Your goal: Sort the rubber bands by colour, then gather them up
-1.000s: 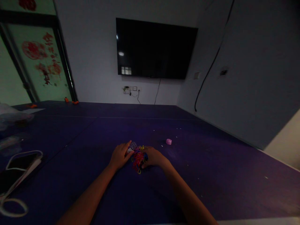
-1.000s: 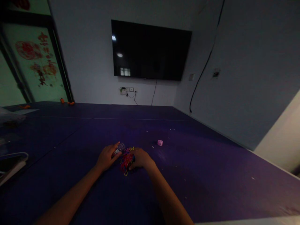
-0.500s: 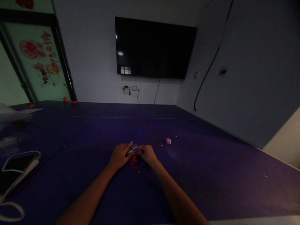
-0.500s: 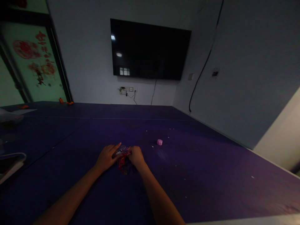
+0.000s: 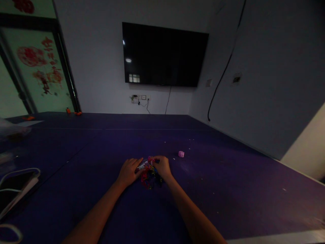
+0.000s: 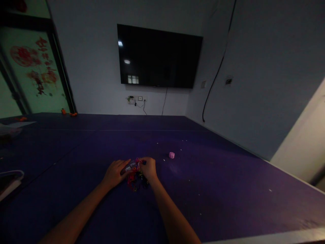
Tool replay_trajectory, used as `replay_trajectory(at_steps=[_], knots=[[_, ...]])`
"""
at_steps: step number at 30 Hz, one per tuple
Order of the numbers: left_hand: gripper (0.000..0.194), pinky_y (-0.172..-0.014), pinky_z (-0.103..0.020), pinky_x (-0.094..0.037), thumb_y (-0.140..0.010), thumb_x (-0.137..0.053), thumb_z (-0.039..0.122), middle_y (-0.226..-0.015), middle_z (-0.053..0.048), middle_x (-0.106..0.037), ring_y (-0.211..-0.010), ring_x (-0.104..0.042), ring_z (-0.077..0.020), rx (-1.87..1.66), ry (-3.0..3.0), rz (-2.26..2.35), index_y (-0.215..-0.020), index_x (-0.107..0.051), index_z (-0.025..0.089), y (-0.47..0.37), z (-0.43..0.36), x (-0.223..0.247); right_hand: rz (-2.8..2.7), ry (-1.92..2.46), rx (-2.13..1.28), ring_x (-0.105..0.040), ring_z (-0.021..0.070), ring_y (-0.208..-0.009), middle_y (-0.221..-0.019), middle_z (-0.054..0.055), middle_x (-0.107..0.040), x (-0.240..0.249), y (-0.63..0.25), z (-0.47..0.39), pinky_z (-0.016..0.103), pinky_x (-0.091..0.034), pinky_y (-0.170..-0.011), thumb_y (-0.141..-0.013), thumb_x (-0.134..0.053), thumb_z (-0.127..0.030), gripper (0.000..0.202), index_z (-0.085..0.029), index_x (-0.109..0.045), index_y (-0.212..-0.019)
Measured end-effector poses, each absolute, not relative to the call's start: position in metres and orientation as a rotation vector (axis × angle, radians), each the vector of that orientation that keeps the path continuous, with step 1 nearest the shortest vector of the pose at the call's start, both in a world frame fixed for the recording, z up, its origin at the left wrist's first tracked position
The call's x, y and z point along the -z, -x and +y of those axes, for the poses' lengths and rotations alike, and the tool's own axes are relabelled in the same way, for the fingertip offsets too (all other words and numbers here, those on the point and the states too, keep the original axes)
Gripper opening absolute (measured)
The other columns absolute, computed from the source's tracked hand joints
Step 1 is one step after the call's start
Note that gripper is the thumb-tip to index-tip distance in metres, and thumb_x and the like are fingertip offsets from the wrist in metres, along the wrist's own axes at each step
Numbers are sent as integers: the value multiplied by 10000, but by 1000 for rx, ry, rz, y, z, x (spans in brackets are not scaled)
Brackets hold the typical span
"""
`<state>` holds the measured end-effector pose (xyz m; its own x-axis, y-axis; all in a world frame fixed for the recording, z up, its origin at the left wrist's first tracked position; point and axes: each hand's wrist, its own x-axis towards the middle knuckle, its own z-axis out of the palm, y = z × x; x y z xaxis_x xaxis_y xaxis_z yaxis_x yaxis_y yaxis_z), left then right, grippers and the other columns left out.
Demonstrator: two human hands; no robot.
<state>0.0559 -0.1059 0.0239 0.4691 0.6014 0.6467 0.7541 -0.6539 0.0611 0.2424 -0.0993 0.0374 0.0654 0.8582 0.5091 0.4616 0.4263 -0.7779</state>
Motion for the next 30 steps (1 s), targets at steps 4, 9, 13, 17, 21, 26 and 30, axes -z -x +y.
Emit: replay_trajectory(at_steps=[4,9,13,17,21,26,30], knots=[[482,-720,-352,-412,-892,-420,507,-892,-93,-649,-828,-563,-230,915,2504,-1142,-1176,-560,144,-57,-106,-26,-1658,1156,-435,-657,184,-738,-757,30,-718,-40,-241,-100,269,-500,-692,-627,-547,-48,226,-189,-704,-707],[444,-700,-338,-400,-897,-426,475,-834,-75,-635,-799,-553,-217,894,2483,-1093,-1171,-562,154,-56,-105,-23,-1669,1083,-476,-648,159,-709,-749,17,-703,-40,-241,-100,245,-492,-652,-631,-571,-61,236,-188,-669,-805],[436,-684,-332,-397,-900,-426,468,-832,-77,-634,-785,-550,-213,883,2488,-1098,-1162,-565,148,-57,-106,-23,-1613,1078,-543,-645,157,-687,-739,19,-699,-34,-241,-97,235,-488,-614,-640,-601,-101,194,-187,-665,-802],[439,-687,-334,-399,-904,-422,467,-884,-89,-646,-802,-553,-215,893,2511,-1102,-1162,-562,141,-58,-108,-25,-1609,1126,-557,-642,171,-656,-700,23,-705,-29,-241,-93,242,-485,-603,-623,-640,-122,100,-187,-689,-681],[438,-704,-339,-400,-903,-425,465,-935,-96,-653,-839,-562,-221,900,2523,-1103,-1172,-554,144,-58,-108,-26,-1648,1115,-584,-632,172,-631,-669,22,-700,-25,-243,-90,248,-479,-586,-658,-636,-166,77,-194,-703,-636],[438,-710,-345,-406,-894,-439,473,-940,-98,-657,-834,-570,-226,898,2523,-1118,-1168,-562,156,-58,-108,-27,-1722,1013,-585,-633,164,-724,-738,34,-694,-25,-246,-88,255,-489,-660,-714,-601,-202,133,-208,-720,-656],[412,-715,-352,-410,-897,-445,430,-943,-103,-655,-832,-571,-230,876,2520,-1153,-1181,-554,151,-58,-108,-26,-1726,1014,-616,-632,163,-809,-826,45,-689,-25,-246,-88,274,-494,-745,-708,-572,-165,165,-213,-730,-705]])
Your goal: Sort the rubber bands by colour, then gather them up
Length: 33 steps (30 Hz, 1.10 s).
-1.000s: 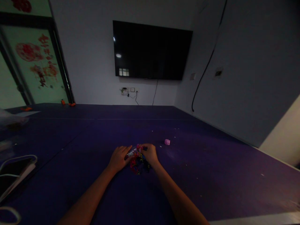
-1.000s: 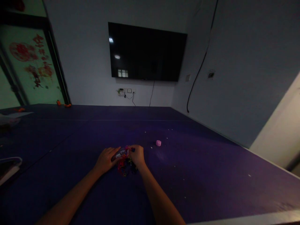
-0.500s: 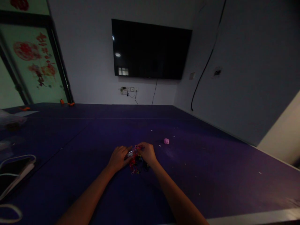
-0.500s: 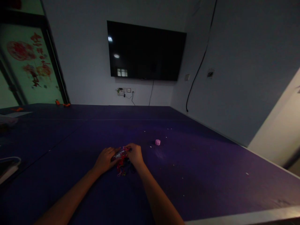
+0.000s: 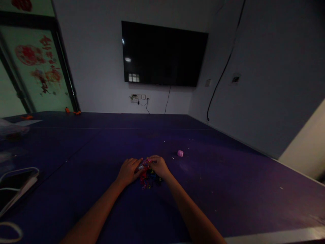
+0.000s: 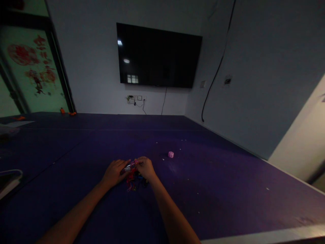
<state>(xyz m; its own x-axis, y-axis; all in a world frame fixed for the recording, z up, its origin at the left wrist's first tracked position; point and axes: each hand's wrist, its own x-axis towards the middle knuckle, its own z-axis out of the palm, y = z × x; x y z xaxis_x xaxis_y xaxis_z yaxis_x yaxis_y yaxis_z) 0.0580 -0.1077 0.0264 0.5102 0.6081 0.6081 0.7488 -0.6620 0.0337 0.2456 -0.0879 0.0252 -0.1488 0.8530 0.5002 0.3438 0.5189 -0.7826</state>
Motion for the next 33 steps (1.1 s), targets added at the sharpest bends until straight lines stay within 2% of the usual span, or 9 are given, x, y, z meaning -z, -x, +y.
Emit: replay_trajectory(at_steps=[7,10,21,28,33], knots=[[403,-726,-342,-411,-889,-457,415,-933,-92,-646,-828,-569,-221,876,2515,-1198,-1205,-544,180,-57,-107,-27,-1707,965,-704,-634,175,-877,-884,38,-705,-28,-243,-92,299,-483,-820,-661,-485,-70,297,-203,-735,-750],[408,-716,-342,-407,-898,-437,425,-918,-94,-647,-821,-564,-221,882,2509,-1201,-1197,-548,171,-57,-108,-28,-1701,915,-781,-648,181,-845,-850,17,-719,-30,-244,-94,317,-498,-797,-680,-447,-78,338,-210,-735,-798],[409,-696,-332,-403,-889,-454,450,-890,-86,-651,-810,-567,-219,905,2513,-1121,-1168,-564,171,-57,-109,-28,-1462,1035,-846,-671,210,-731,-776,45,-726,-26,-241,-91,337,-544,-687,-664,-608,-235,155,-176,-723,-750],[425,-745,-350,-413,-887,-458,448,-969,-98,-658,-859,-574,-227,942,2522,-1095,-1188,-552,163,-57,-107,-25,-1250,1041,-970,-651,190,-579,-644,39,-691,-26,-242,-91,293,-537,-553,-561,-686,-243,203,-156,-664,-743],[435,-762,-362,-421,-890,-442,460,-953,-96,-662,-851,-580,-226,990,2511,-1102,-1191,-558,168,-57,-109,-26,-1312,1032,-921,-657,188,-620,-661,54,-703,-26,-240,-93,284,-534,-593,-590,-662,-274,132,-155,-668,-646]])
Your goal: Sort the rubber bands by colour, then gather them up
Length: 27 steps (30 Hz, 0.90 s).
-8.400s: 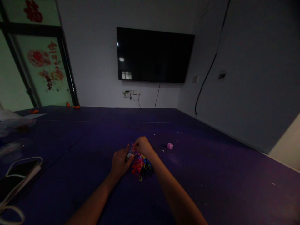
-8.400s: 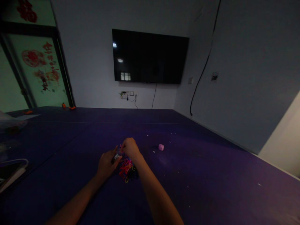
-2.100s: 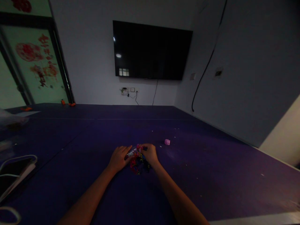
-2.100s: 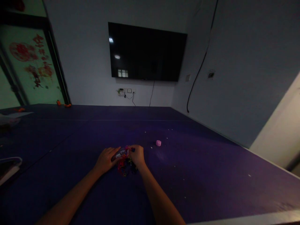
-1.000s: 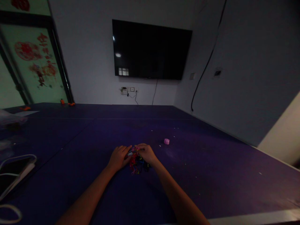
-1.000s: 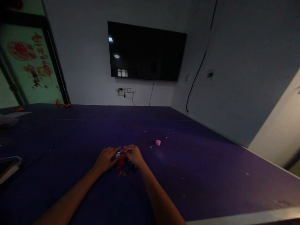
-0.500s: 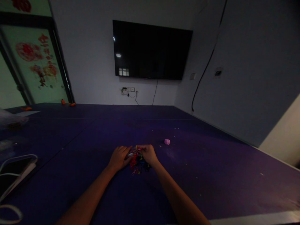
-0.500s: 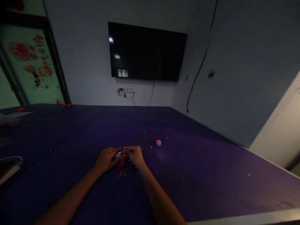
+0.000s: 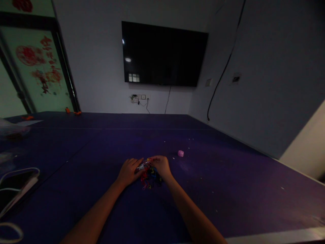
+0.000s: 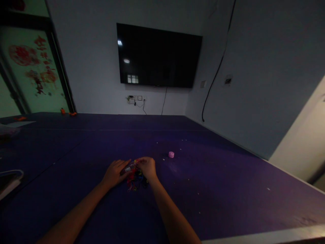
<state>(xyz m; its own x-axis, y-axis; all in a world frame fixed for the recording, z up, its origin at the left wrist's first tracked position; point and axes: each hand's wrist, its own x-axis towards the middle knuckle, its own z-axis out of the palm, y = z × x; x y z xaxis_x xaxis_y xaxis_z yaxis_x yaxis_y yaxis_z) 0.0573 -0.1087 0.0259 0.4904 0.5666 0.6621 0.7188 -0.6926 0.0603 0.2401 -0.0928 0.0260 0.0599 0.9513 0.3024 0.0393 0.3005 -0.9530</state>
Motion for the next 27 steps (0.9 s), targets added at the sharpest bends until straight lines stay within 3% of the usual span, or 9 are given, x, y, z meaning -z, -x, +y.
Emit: replay_trajectory(at_steps=[9,17,27], knots=[[436,-727,-359,-423,-885,-448,454,-920,-99,-656,-817,-575,-226,984,2516,-1123,-1207,-554,181,-56,-107,-26,-1461,1039,-796,-658,185,-750,-814,45,-718,-28,-238,-94,292,-522,-691,-680,-572,-239,163,-189,-722,-716],[433,-723,-359,-425,-887,-449,452,-920,-103,-659,-806,-575,-224,963,2522,-1152,-1191,-560,164,-55,-106,-26,-1540,1000,-800,-653,183,-735,-796,44,-720,-33,-240,-97,291,-510,-688,-747,-524,-280,231,-176,-730,-729],[436,-714,-344,-432,-893,-433,465,-916,-98,-661,-818,-582,-221,987,2524,-1053,-1188,-556,168,-57,-108,-26,-1358,1025,-844,-660,189,-654,-699,50,-711,-31,-240,-96,283,-532,-614,-600,-671,-287,136,-165,-674,-659]])
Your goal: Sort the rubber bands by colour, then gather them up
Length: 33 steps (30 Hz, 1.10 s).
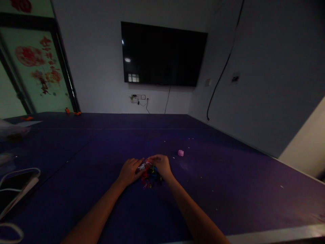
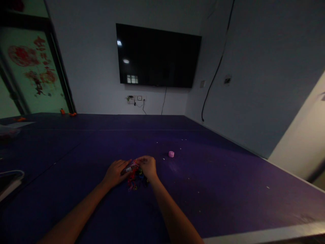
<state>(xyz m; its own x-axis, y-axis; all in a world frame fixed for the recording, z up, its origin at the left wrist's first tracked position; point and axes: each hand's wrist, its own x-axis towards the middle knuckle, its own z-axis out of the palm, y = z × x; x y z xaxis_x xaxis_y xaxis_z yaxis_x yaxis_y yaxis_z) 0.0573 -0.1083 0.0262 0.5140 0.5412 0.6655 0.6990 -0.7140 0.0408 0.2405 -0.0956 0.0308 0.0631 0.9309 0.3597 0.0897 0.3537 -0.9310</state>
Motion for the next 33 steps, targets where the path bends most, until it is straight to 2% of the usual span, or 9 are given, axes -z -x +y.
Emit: replay_trajectory(at_steps=[5,10,14,18,26,33], knots=[[428,-710,-340,-431,-898,-424,463,-903,-92,-657,-813,-580,-219,970,2520,-1035,-1178,-556,168,-58,-111,-27,-1347,1066,-785,-624,150,-574,-627,13,-662,-29,-241,-94,244,-507,-540,-586,-656,-216,178,-170,-637,-756],[430,-701,-337,-434,-898,-422,462,-875,-95,-653,-799,-579,-217,952,2535,-1004,-1151,-571,148,-58,-111,-29,-1417,1035,-784,-595,129,-566,-595,-12,-624,-27,-240,-94,226,-485,-541,-566,-613,-141,143,-175,-609,-704],[425,-694,-345,-446,-898,-431,450,-886,-108,-653,-799,-582,-223,983,2531,-949,-1146,-573,136,-58,-111,-28,-1443,1000,-804,-586,127,-578,-620,-10,-626,-27,-239,-94,225,-480,-550,-542,-596,-112,188,-172,-614,-719],[418,-689,-349,-456,-886,-459,443,-872,-107,-653,-790,-587,-224,993,2538,-906,-1154,-570,142,-57,-111,-27,-1457,989,-805,-605,137,-608,-660,2,-644,-24,-238,-94,241,-493,-579,-556,-583,-126,202,-169,-625,-750],[426,-708,-347,-454,-892,-445,459,-921,-100,-669,-811,-600,-222,997,2522,-911,-1176,-557,162,-57,-110,-26,-1480,1025,-766,-643,186,-776,-865,60,-681,-16,-243,-86,312,-519,-724,-557,-642,-167,289,-156,-653,-846],[441,-723,-354,-448,-891,-438,474,-931,-106,-673,-812,-605,-227,1005,2461,-1006,-1165,-572,155,-55,-106,-24,-1396,1003,-851,-657,208,-774,-838,75,-699,-21,-245,-86,332,-532,-707,-553,-710,-249,319,-157,-664,-855]])
